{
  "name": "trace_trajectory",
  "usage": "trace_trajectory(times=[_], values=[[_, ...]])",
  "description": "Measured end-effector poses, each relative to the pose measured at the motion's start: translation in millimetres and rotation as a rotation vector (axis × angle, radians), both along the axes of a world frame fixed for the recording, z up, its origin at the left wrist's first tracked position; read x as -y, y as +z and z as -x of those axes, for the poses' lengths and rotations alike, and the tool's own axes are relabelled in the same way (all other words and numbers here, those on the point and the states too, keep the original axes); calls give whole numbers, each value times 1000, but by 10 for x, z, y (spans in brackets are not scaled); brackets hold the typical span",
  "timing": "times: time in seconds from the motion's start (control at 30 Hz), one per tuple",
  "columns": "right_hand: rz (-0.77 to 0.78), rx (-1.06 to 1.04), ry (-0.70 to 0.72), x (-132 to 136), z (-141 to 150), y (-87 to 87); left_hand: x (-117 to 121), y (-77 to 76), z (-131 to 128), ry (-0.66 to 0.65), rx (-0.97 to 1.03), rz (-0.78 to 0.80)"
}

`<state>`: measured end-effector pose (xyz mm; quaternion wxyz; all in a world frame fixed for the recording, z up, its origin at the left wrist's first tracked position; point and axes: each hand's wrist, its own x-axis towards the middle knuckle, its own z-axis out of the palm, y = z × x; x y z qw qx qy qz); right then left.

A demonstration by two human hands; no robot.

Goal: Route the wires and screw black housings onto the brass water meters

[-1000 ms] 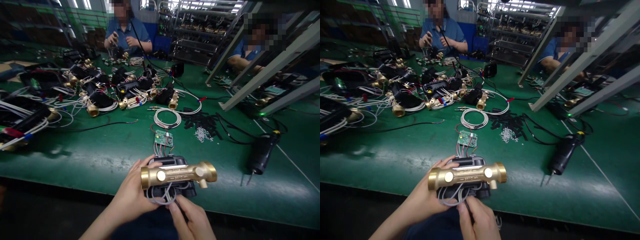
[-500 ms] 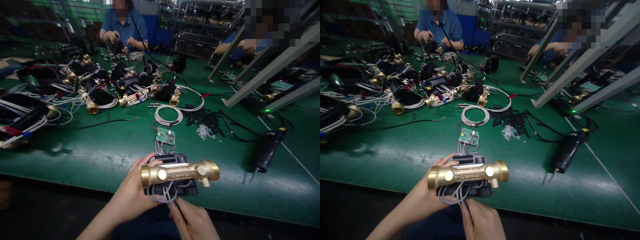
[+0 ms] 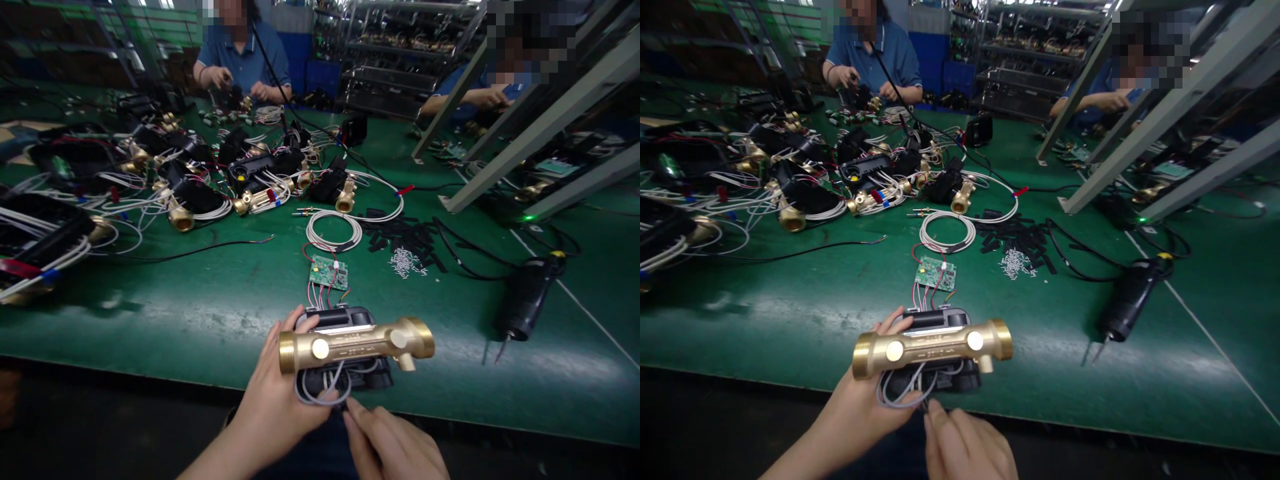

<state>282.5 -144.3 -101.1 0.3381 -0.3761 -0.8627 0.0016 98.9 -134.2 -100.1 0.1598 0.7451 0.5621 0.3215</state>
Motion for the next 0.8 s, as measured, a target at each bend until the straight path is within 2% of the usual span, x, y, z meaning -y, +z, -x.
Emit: trace_trajectory(times=[0.1,0.17,0.3,0.4,0.5,0.6,0.67,0.73,0.8], values=[[-21,56,13,-28,34,-125,17,20,9,-21,-11,54],[-32,59,-7,-54,24,-155,22,19,-9,10,-12,74],[37,90,83,-106,-138,-1,9,1,-78,87,-34,17],[89,12,-68,-123,-248,131,0,-2,-103,88,-37,0],[178,-62,-145,-112,-197,144,-3,-4,-95,97,-27,9],[368,-206,-109,-97,-49,90,-1,-18,-75,82,-22,5],[485,-258,-18,-104,17,69,4,-34,-65,68,-24,6],[519,-237,75,-127,24,78,11,-55,-60,62,-33,14],[468,-158,125,-157,-16,116,16,-76,-64,63,-47,20]])
